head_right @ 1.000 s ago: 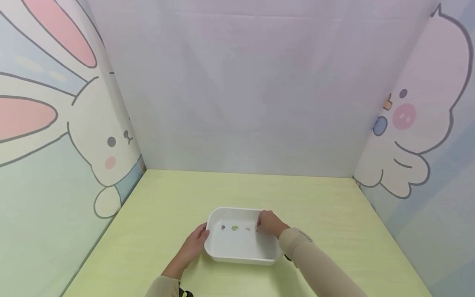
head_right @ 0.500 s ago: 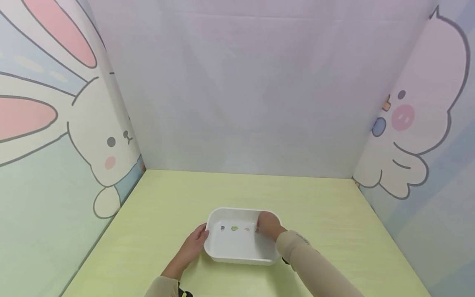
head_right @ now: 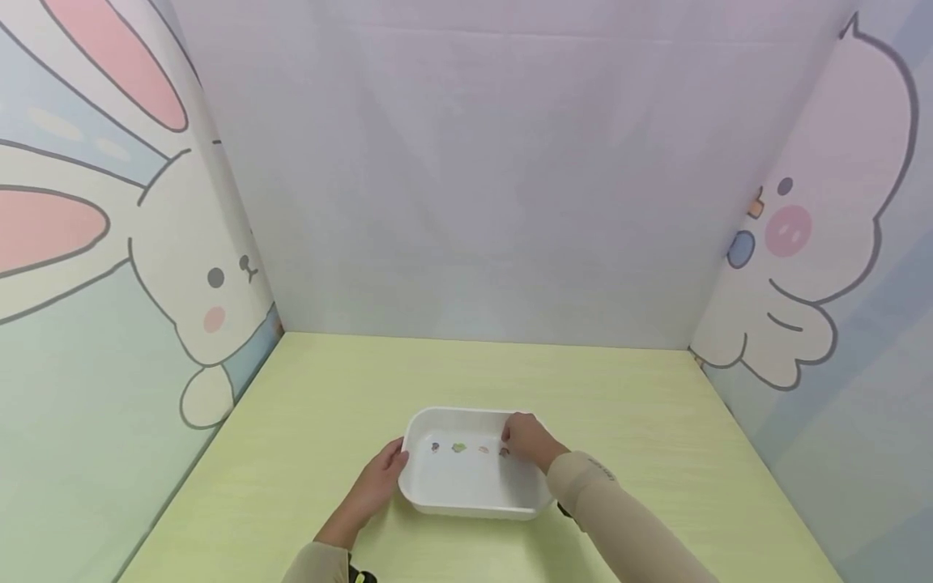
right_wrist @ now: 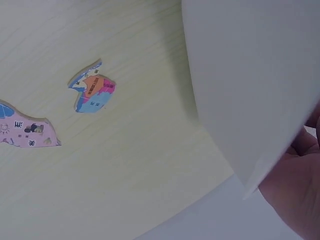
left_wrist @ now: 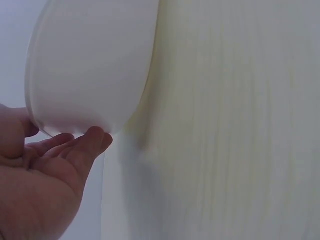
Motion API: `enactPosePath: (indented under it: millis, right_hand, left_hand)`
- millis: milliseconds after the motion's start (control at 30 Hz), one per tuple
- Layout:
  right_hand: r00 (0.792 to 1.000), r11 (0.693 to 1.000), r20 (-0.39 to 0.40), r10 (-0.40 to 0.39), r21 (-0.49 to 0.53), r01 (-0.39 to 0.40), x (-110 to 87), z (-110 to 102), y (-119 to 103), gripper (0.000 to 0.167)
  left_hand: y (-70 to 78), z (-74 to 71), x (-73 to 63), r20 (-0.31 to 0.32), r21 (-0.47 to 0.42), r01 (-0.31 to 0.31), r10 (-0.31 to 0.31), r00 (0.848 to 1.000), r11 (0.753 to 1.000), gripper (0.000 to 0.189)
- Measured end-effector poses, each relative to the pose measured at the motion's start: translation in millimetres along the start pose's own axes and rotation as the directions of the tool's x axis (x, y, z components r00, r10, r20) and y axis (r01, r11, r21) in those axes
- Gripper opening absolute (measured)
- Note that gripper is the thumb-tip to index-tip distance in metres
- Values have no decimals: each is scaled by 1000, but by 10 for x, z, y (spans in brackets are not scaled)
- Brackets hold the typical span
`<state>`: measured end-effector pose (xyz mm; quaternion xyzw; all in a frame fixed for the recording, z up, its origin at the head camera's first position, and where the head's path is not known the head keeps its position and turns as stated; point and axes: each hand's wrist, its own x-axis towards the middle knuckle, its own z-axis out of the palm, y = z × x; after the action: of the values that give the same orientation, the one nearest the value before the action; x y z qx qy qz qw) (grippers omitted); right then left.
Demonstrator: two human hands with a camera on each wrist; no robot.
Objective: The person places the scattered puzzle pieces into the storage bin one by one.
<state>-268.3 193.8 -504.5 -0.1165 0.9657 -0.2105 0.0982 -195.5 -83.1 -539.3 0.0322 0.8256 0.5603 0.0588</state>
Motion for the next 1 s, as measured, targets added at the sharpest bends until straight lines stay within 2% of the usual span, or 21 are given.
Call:
enactPosePath:
  millis: [233, 600, 800, 1000]
  right_hand:
    - [999, 999, -8, -31, -16, 31, -34, -92, -9, 14]
    - [995, 998, -81, -57, 28, 60, -232, -311, -46, 7]
    - [992, 997, -119, -38, 67, 46, -340, -486, 37, 8]
    - [991, 994, -132, -8, 106, 22, -459, -605, 155, 11]
  left_hand:
    - [4, -1, -5, -6, 6, 2, -2, 1000, 1000, 46]
    - [21, 5, -16, -10, 16, -1, 1, 1000, 1000, 45]
    - [48, -2, -21, -10, 15, -3, 3, 1000, 1000, 46]
    - [10, 0, 2, -9, 17, -9, 9, 1000, 1000, 46]
